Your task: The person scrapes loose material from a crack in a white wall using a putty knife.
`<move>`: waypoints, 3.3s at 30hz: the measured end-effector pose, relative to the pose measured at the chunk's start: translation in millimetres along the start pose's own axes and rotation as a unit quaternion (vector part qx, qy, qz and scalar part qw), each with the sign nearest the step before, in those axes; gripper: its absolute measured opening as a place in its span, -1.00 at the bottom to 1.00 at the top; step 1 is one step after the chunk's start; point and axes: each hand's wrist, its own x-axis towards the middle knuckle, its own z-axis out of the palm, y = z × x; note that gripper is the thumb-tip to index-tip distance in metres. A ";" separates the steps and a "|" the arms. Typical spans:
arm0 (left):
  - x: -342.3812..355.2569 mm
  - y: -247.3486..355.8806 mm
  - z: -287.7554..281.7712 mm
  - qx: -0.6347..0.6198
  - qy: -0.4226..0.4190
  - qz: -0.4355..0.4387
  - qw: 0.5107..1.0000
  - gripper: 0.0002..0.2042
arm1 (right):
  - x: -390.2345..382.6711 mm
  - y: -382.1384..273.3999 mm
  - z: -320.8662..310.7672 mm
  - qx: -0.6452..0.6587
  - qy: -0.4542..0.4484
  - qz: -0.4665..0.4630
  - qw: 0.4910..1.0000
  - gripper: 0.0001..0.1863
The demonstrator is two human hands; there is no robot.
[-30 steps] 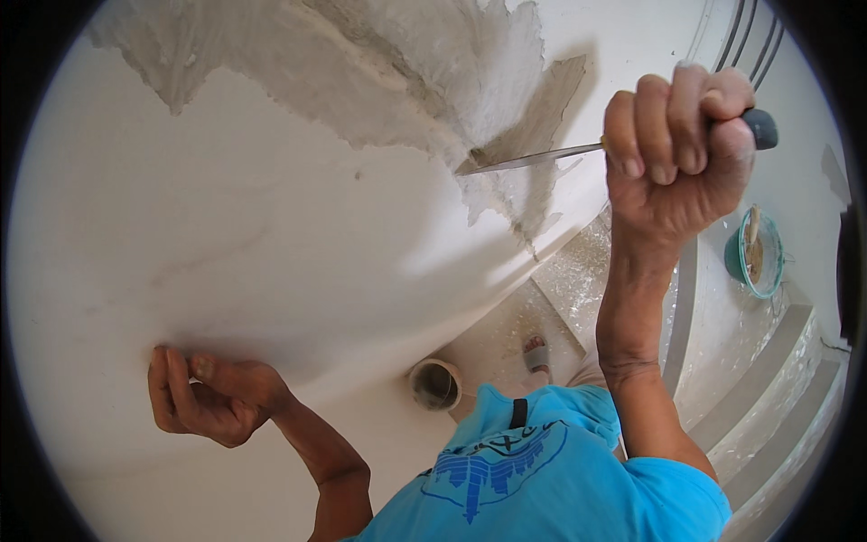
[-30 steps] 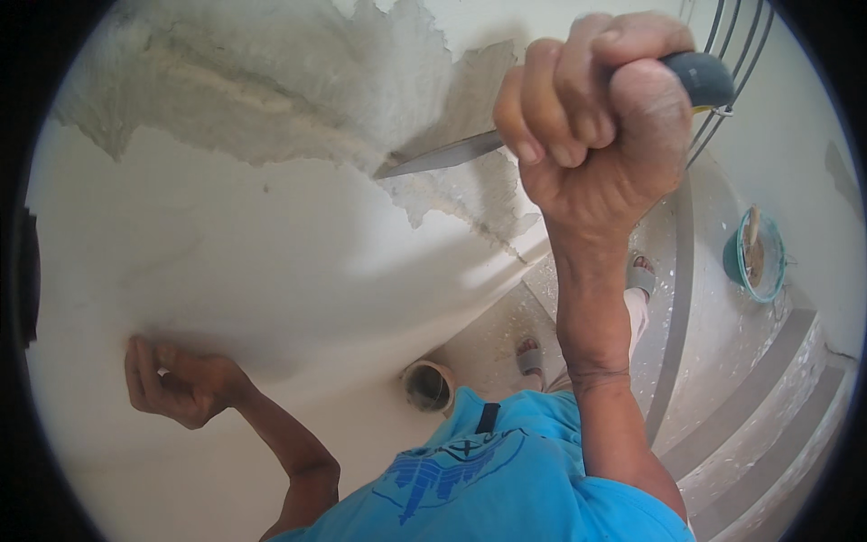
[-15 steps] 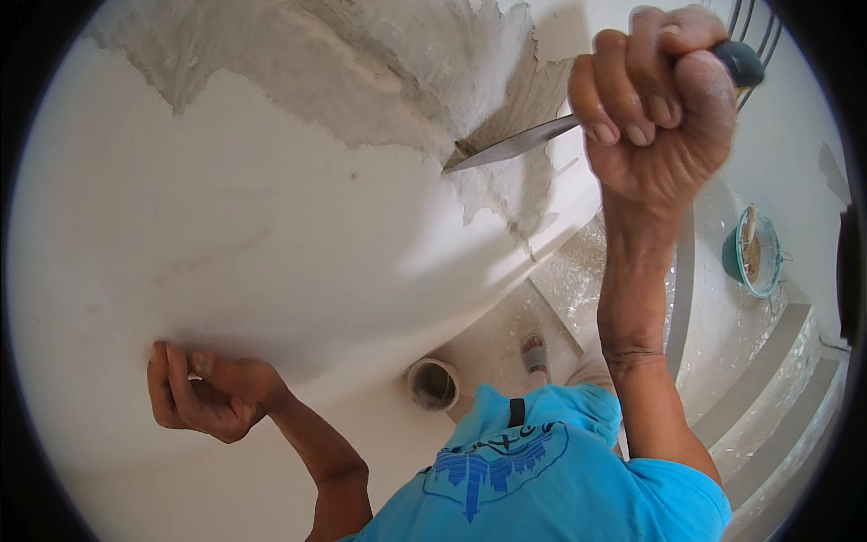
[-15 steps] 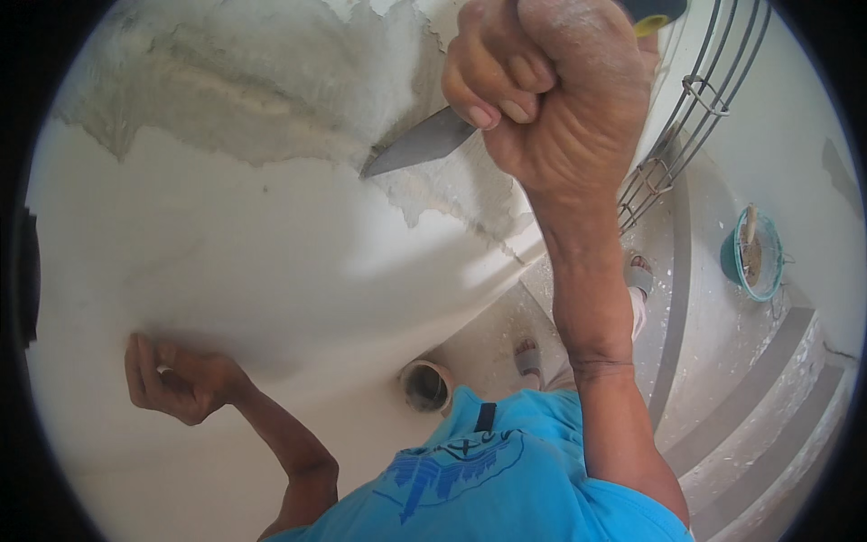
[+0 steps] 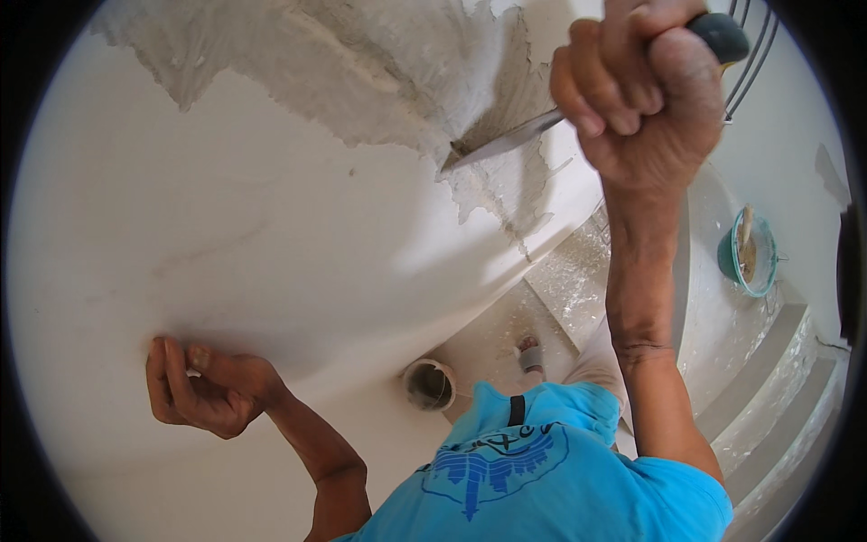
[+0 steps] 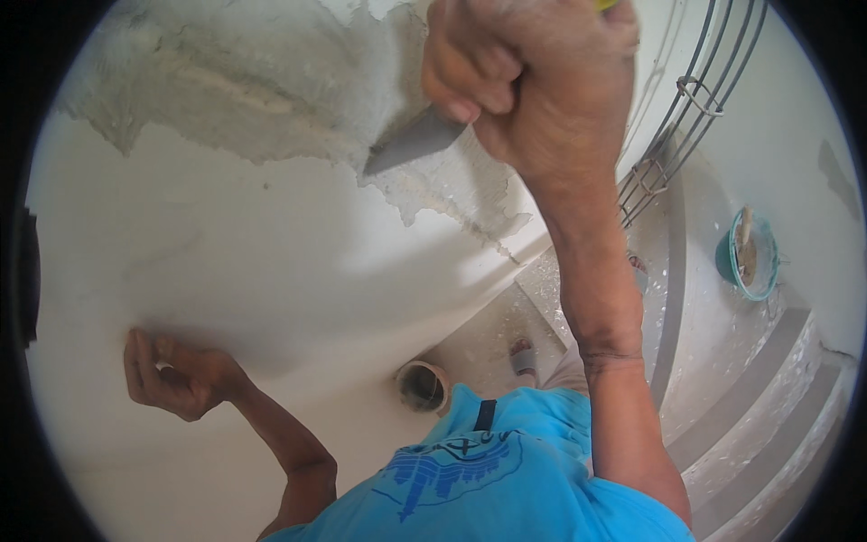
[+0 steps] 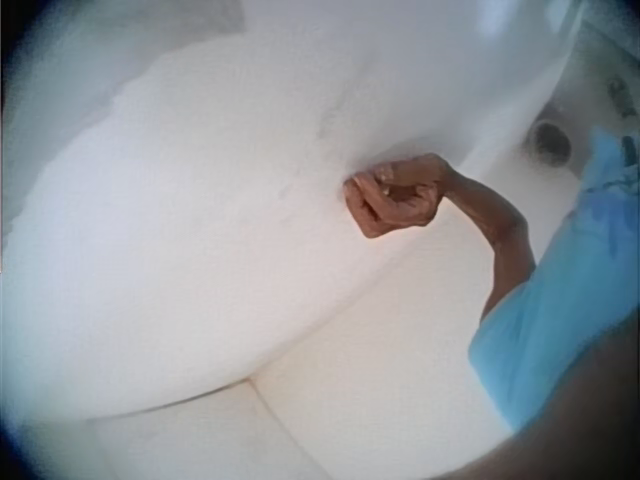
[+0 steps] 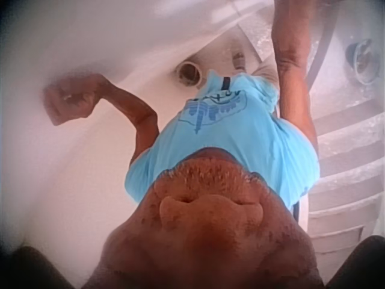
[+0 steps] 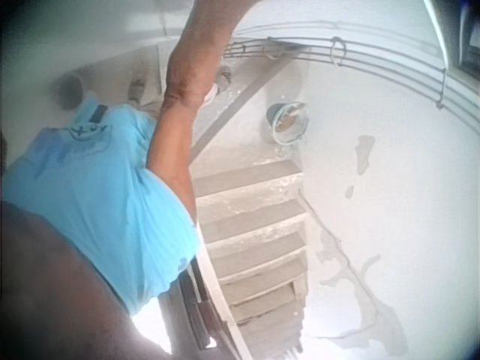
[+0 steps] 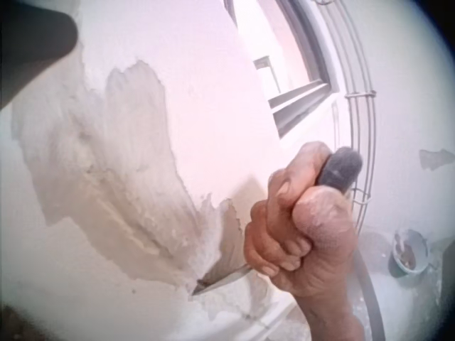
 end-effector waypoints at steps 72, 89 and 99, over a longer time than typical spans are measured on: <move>-2.4 -2.3 2.4 -0.013 -0.001 -0.006 1.000 -0.85 | -33.3 1.8 14.6 -0.141 0.004 0.030 0.990 -0.87; -0.4 -1.9 -0.3 0.006 -0.002 0.009 1.000 -0.86 | -43.8 10.5 14.0 -0.158 0.047 0.047 0.985 -0.92; -1.7 -8.6 -11.3 0.012 -0.002 0.026 1.000 -0.85 | -46.5 0.1 16.5 -0.136 0.033 0.041 0.989 -0.88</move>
